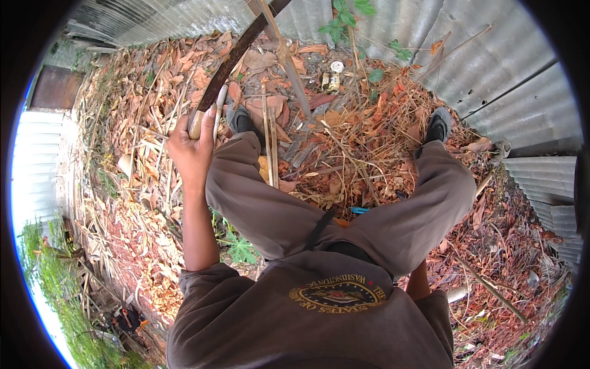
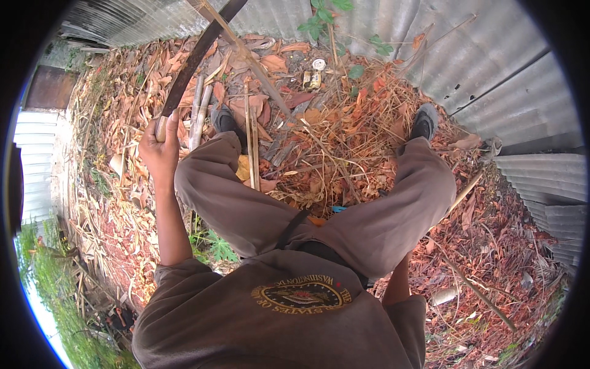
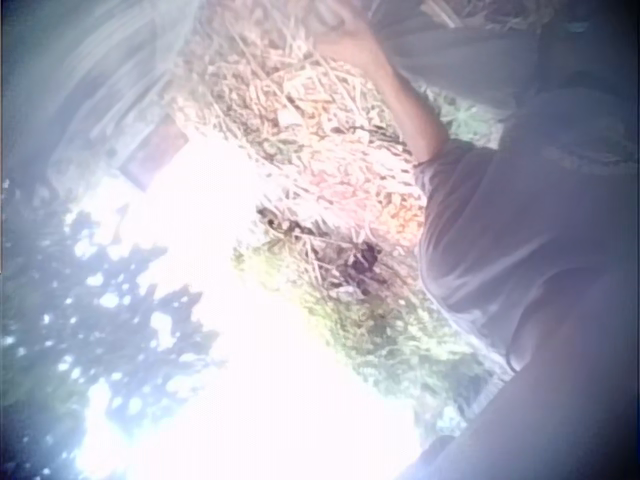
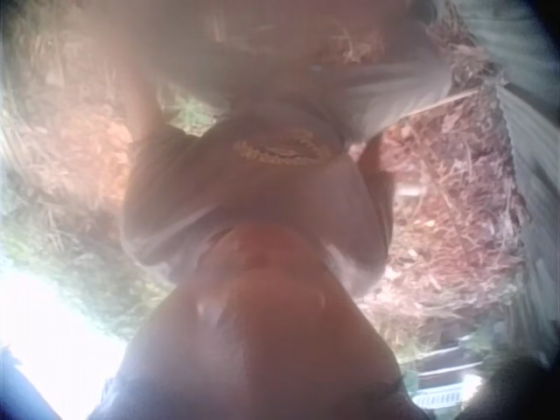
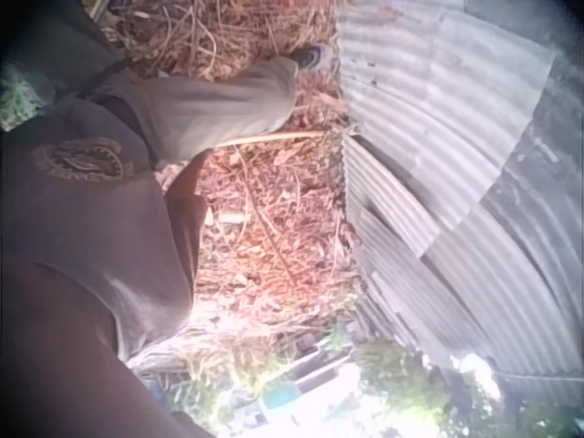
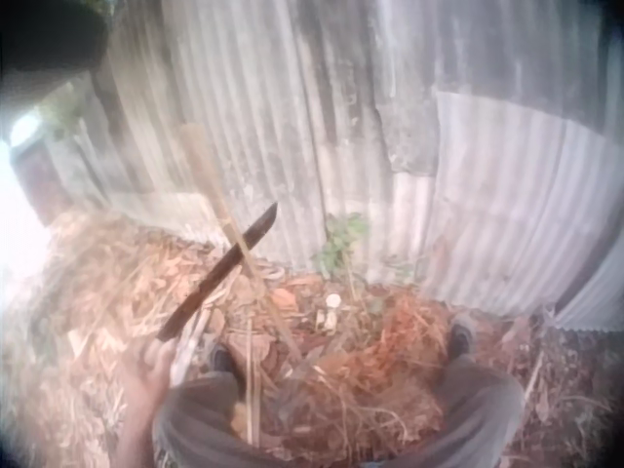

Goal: The person sits on the ground and uses a machete to cut and split bamboo sticks. They repeatedly position the bamboo, strike it with the machete, and use a larger stick to hammer the machete into the bamboo to split it further.

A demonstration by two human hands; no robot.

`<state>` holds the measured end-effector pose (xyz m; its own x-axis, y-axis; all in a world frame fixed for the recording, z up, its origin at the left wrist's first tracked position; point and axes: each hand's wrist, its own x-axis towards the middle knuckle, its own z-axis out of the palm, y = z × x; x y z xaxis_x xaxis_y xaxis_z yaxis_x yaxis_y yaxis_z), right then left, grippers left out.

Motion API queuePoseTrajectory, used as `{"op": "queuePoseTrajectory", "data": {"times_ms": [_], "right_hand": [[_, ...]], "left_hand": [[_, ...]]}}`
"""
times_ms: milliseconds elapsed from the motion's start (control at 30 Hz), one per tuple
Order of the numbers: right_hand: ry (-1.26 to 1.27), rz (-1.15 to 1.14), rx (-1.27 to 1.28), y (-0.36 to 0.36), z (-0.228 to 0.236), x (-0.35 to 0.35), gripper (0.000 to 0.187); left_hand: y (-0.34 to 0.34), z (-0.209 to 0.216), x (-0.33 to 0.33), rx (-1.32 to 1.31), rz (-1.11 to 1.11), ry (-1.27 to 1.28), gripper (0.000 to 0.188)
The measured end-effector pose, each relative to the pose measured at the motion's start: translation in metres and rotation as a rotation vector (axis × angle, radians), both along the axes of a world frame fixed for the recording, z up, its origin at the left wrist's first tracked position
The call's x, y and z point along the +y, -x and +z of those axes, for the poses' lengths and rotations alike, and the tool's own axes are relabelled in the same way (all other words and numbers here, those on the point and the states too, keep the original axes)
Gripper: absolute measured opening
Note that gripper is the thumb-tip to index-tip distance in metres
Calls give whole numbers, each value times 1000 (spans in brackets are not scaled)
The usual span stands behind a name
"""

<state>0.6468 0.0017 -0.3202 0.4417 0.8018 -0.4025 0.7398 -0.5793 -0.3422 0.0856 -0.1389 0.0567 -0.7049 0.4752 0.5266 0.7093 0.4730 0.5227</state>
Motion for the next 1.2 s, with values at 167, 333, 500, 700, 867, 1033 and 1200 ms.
{"op": "queuePoseTrajectory", "data": {"times_ms": [167,333,500,700,867,1033,1200], "right_hand": [[-47,-33,19,17,12,37,59],[-68,-64,27,23,21,54,58],[-111,-133,46,1,25,42,57],[-396,-342,427,-34,50,-14,57],[-581,-173,841,26,194,29,16],[-657,-92,986,65,315,71,10],[-724,267,1086,138,373,44,24]], "left_hand": [[-3,-3,-1,-79,-6,-46,30],[-2,-5,-3,-58,-21,-77,31],[4,-7,-6,-61,18,-45,25],[6,-7,-8,-77,3,-28,28],[10,-6,-13,-92,-26,30,29],[12,-5,-22,-65,-55,112,28],[2,-1,-29,-45,-45,47,30]]}}
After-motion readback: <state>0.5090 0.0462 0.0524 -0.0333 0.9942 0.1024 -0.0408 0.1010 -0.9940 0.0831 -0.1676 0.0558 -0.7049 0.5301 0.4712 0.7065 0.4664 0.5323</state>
